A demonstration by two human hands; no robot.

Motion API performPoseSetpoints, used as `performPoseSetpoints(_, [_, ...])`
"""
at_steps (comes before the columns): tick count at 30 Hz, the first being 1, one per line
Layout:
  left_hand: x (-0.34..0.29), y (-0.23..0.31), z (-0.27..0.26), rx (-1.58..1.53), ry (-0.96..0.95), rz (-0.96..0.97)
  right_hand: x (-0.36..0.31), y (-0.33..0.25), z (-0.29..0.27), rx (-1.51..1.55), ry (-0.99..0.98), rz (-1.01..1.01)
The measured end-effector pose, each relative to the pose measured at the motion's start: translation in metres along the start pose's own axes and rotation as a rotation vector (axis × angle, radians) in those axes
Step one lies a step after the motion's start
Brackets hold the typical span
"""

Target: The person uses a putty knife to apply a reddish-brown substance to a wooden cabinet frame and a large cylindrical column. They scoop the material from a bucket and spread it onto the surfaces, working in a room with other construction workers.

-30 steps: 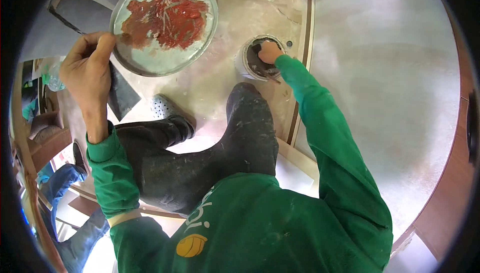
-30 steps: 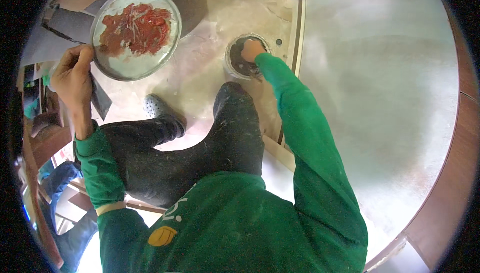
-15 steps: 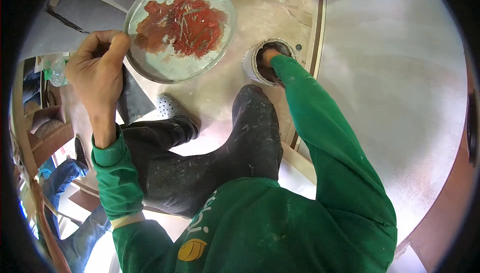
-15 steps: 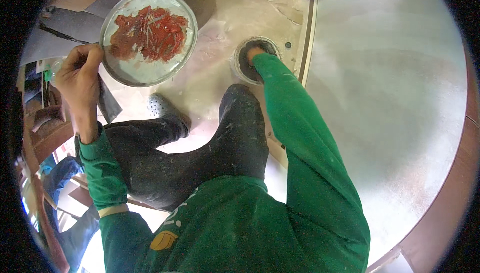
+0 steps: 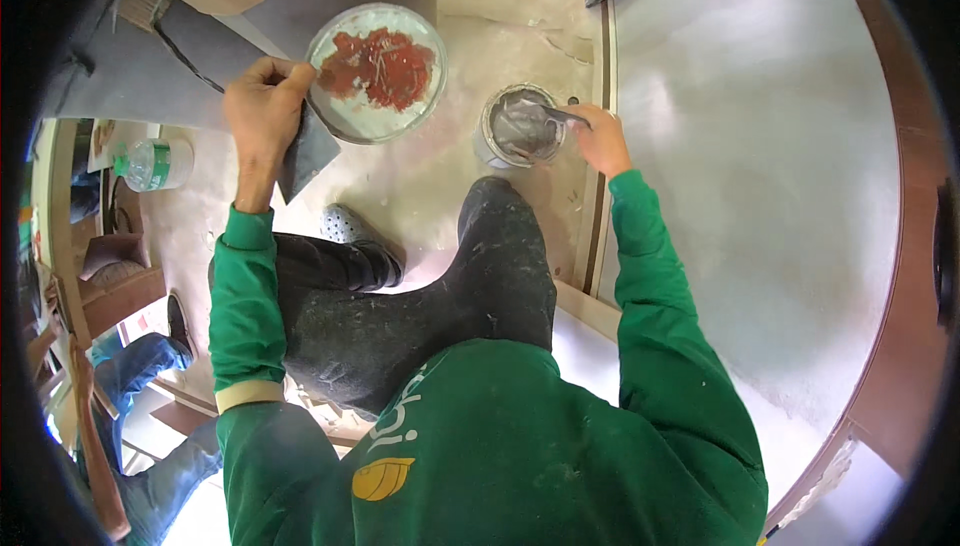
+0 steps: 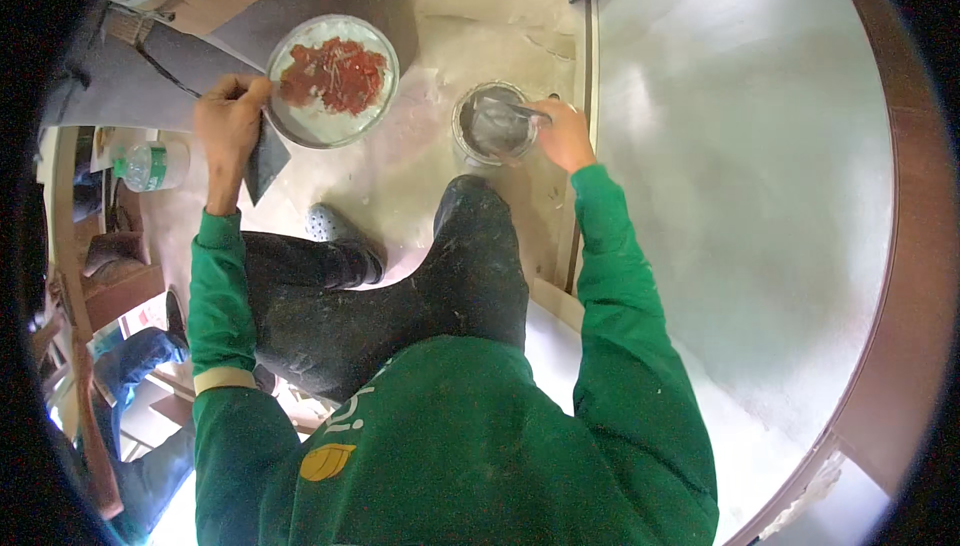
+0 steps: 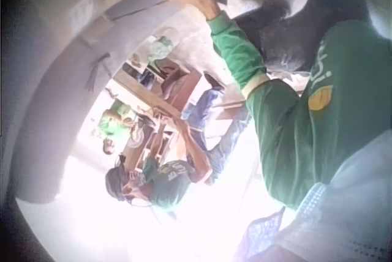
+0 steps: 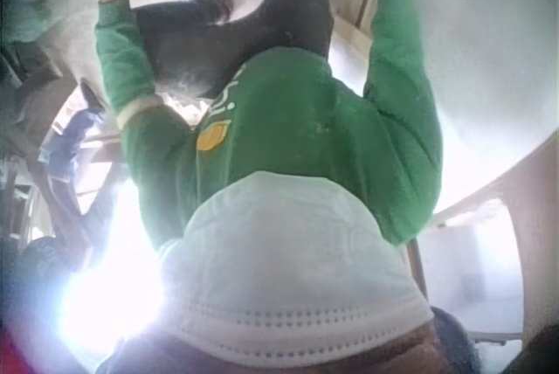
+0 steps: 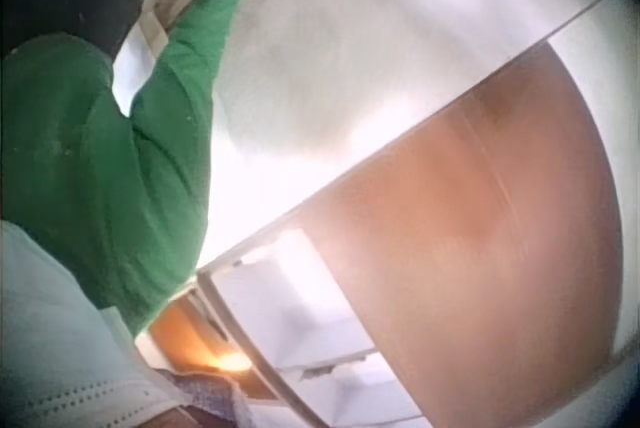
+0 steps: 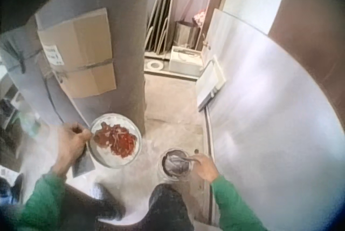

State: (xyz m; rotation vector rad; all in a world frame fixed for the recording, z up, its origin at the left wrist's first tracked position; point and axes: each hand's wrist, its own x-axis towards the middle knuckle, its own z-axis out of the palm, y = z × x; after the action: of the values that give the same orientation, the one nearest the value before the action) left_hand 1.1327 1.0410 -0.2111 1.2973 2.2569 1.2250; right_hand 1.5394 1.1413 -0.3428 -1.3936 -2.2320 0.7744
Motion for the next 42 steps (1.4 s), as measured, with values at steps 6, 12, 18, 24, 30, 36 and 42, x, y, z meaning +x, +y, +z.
performPoseSetpoints(6, [0.006, -0.006, -0.003, -0.040, -0.070, -0.079, -0.015, -0.032, -0.020, 0.347, 0.279, 0.128])
performPoseSetpoints(12, [0.003, -0.006, -0.007, -0.123, -0.052, -0.097, -0.011, -0.034, -0.008, 0.583, 0.354, 0.316])
performPoseSetpoints(18, [0.000, -0.002, -0.008, -0.129, -0.042, -0.100, -0.012, -0.037, -0.005, 0.681, 0.369, 0.371])
performPoseSetpoints(24, [0.005, -0.020, -0.002, -0.218, -0.078, -0.158, -0.008, -0.041, 0.004, 0.868, 0.412, 0.419])
performPoseSetpoints(30, [0.009, -0.029, 0.001, -0.276, -0.129, -0.213, -0.004, -0.056, 0.006, 1.071, 0.473, 0.377])
performPoseSetpoints(36, [0.008, -0.030, 0.007, -0.361, -0.165, -0.261, -0.006, -0.079, 0.003, 0.999, 0.425, 0.414])
performPoseSetpoints(42, [0.005, -0.023, -0.001, -0.493, -0.173, -0.302, -0.031, -0.100, -0.027, 0.527, 0.284, 0.395])
